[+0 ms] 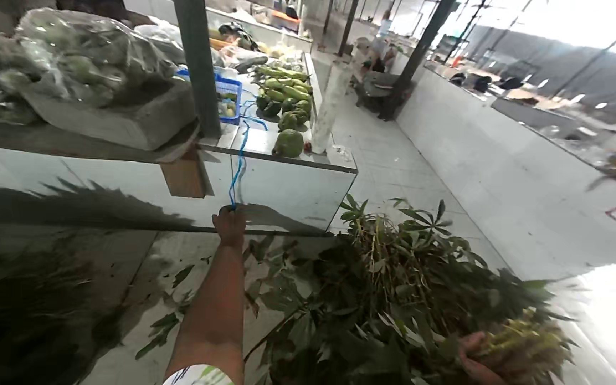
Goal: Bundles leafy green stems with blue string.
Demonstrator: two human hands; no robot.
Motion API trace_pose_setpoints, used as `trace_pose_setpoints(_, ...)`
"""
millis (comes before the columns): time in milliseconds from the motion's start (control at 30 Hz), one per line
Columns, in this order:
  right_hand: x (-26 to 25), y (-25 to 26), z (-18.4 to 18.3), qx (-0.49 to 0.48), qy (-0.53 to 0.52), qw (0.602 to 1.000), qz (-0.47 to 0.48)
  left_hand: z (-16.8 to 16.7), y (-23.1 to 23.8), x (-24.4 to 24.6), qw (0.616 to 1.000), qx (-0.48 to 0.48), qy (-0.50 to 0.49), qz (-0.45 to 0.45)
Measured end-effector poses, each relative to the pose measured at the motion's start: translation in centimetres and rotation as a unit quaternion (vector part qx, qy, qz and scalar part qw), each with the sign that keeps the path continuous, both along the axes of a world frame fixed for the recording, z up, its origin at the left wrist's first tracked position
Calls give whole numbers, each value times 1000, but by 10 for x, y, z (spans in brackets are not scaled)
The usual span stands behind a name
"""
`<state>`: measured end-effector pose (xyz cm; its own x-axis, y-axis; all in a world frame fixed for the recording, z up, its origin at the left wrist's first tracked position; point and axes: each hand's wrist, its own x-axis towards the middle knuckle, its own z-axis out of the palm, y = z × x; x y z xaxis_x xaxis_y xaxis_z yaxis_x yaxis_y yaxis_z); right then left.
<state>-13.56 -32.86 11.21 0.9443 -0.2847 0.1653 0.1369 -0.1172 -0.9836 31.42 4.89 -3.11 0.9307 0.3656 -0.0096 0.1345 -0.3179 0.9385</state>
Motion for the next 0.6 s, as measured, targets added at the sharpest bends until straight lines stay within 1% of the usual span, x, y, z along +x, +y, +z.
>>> trace_pose_setpoints(67,0,0,3,-8,4,1000,12,3,-3,-19,999,8,-19,-44)
trace_pose_setpoints(100,2,0,6,-15,2,1000,16,7,-8,-36,997,-27,-41,-59)
trace_pose_setpoints(167,5,-2,14,-26,-6,999,30,16,-14,-80,987,-127,-59,-83)
trace_pose_setpoints(200,6,-3,19,-33,-5,999,34,17,-13,-105,979,-175,-50,-91)
trace_pose_setpoints(267,7,-10,27,-48,10,998,46,22,-5,-155,965,-243,-19,-102)
trace_pose_setpoints(333,15,-18,32,-55,6,996,75,30,13,-199,940,-320,32,-114)
trace_pose_setpoints(400,27,-27,31,-71,5,991,115,36,34,-234,920,-373,55,-108)
trace_pose_setpoints(467,47,-33,28,-115,12,979,165,40,55,-262,920,-378,44,-98)
trace_pose_setpoints(533,66,-29,25,-157,27,968,195,40,67,-289,923,-376,21,-76)
trace_pose_setpoints(600,82,-14,25,-152,37,954,255,33,74,-315,932,-358,1,-63)
